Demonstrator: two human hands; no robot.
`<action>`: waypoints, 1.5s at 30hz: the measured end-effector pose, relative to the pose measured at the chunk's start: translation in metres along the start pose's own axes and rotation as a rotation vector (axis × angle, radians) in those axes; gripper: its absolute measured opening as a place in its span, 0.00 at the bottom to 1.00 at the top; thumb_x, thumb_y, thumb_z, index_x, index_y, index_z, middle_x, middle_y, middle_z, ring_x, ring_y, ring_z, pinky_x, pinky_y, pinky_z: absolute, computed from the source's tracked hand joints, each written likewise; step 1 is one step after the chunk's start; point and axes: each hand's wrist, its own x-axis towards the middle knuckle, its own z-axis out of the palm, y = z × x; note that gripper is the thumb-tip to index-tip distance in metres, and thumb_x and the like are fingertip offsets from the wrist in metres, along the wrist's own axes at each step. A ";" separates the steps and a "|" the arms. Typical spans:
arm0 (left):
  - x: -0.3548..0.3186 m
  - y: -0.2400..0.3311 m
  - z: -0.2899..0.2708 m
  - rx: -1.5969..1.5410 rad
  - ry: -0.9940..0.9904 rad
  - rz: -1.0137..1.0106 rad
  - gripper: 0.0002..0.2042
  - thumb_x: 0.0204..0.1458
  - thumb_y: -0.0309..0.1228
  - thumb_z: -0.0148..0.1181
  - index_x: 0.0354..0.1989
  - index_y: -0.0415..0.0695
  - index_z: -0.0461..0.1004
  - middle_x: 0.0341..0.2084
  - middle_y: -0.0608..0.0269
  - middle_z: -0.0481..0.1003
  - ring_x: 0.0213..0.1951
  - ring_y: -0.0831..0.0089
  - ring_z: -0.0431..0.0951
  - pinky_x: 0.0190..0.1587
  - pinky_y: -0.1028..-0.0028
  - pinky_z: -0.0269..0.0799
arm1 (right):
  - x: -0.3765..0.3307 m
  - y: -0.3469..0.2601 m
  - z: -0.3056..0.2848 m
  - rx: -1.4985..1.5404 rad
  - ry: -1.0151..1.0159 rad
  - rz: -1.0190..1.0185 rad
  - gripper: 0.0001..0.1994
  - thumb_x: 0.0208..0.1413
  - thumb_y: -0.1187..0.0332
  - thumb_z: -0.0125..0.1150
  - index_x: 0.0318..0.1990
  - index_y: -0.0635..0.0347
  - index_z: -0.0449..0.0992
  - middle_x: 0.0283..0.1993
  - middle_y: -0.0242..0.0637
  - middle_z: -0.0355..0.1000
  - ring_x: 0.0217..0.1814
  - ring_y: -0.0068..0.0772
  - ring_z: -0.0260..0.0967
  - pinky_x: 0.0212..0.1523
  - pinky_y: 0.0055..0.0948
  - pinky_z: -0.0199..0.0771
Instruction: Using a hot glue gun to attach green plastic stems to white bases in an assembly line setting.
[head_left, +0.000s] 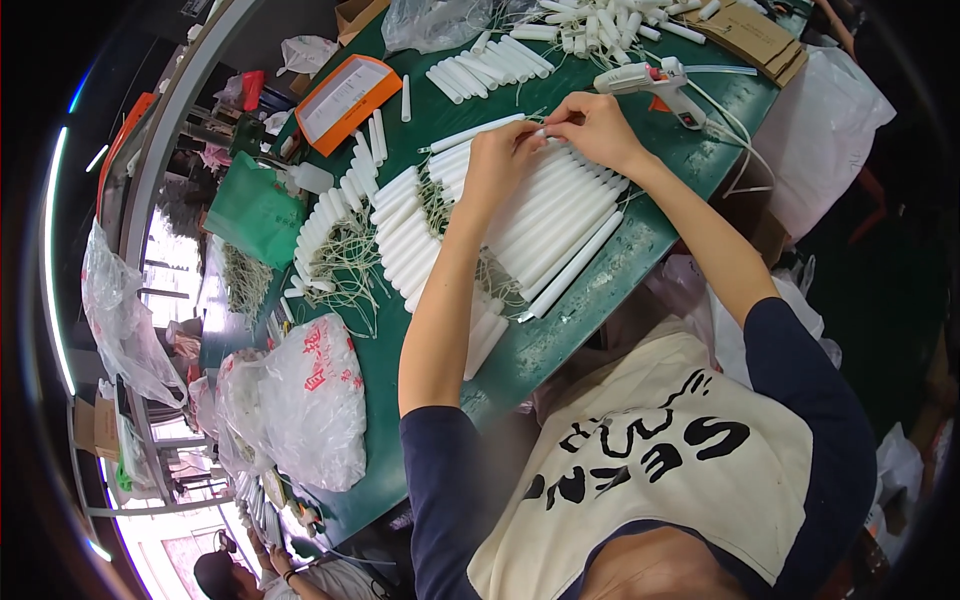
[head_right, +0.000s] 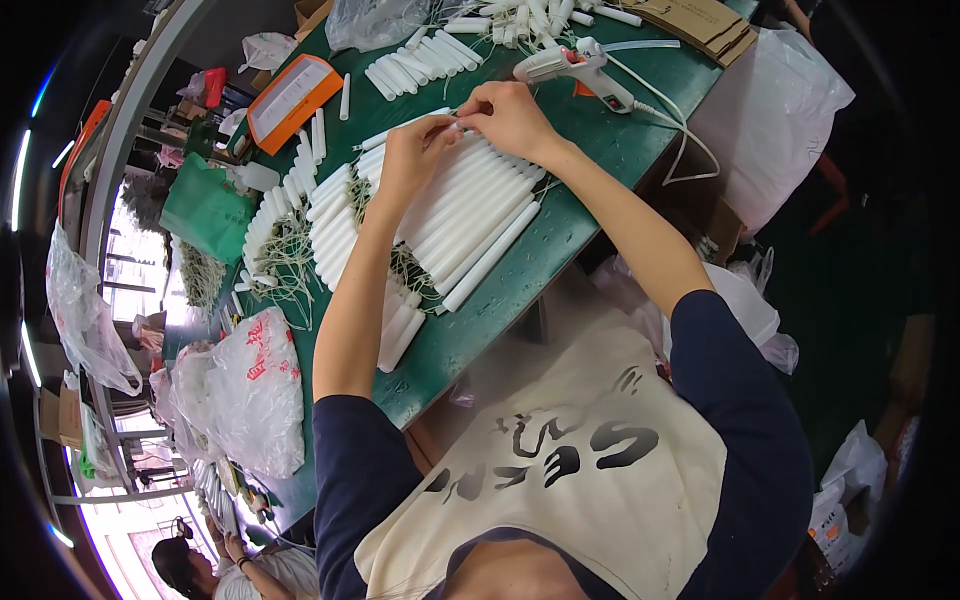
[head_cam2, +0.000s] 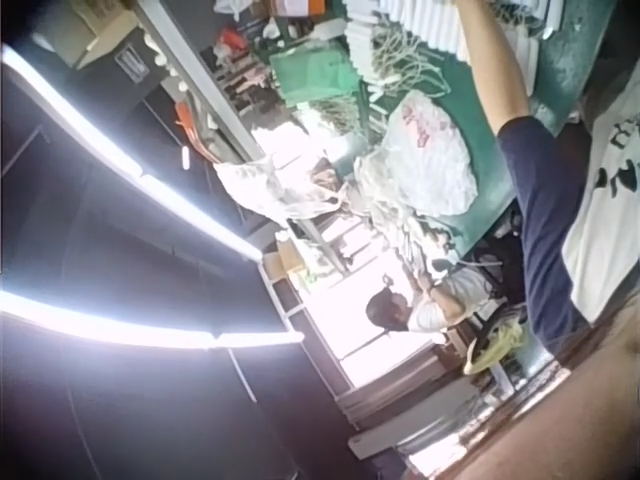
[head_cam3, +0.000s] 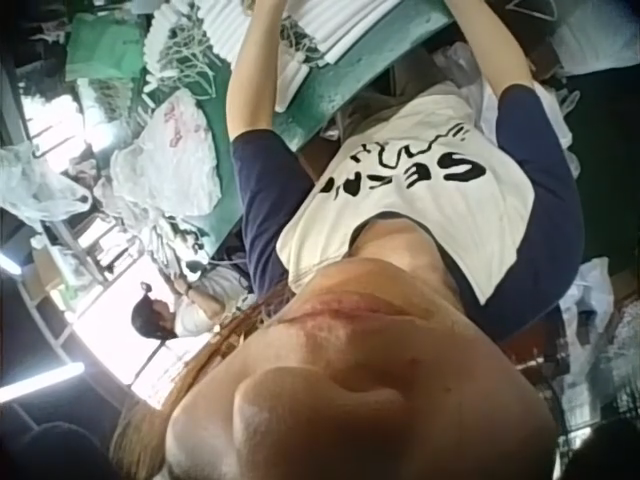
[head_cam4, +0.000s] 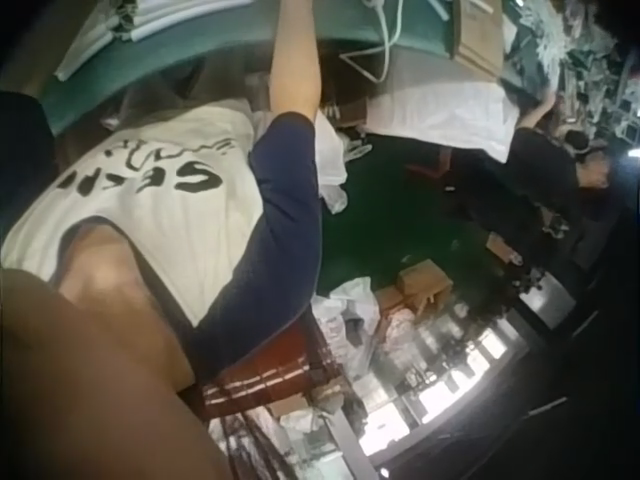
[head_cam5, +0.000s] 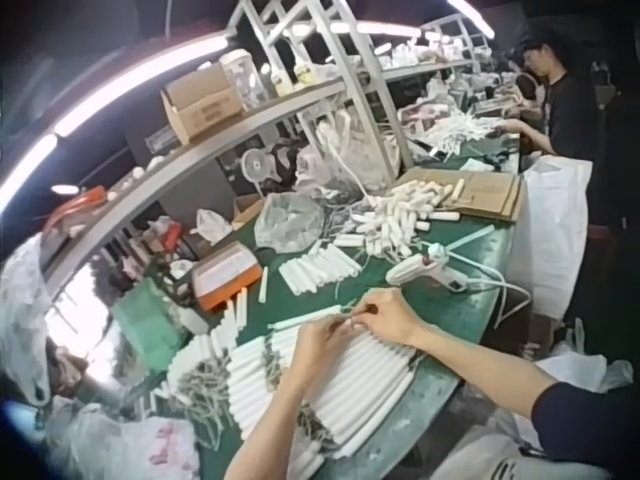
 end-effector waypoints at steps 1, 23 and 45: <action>0.000 -0.001 0.002 0.012 0.035 0.001 0.09 0.48 0.26 0.58 0.36 0.34 0.74 0.24 0.56 0.77 0.27 0.77 0.76 0.32 0.79 0.69 | 0.000 -0.001 0.002 0.001 0.002 0.002 0.05 0.42 0.75 0.62 0.28 0.67 0.76 0.24 0.38 0.72 0.25 0.25 0.70 0.28 0.23 0.69; 0.006 0.012 -0.018 0.024 0.083 0.055 0.10 0.45 0.26 0.61 0.35 0.35 0.75 0.24 0.53 0.77 0.25 0.78 0.76 0.30 0.80 0.69 | 0.001 -0.006 -0.015 -0.355 -0.036 -0.334 0.09 0.46 0.70 0.61 0.34 0.64 0.74 0.31 0.36 0.73 0.31 0.31 0.71 0.29 0.26 0.70; 0.003 0.010 -0.014 0.101 0.039 0.041 0.08 0.43 0.25 0.62 0.33 0.37 0.77 0.22 0.56 0.77 0.21 0.75 0.76 0.28 0.80 0.69 | -0.001 0.001 -0.010 -0.606 -0.156 -0.527 0.07 0.51 0.68 0.52 0.33 0.62 0.71 0.26 0.42 0.67 0.31 0.44 0.67 0.30 0.35 0.67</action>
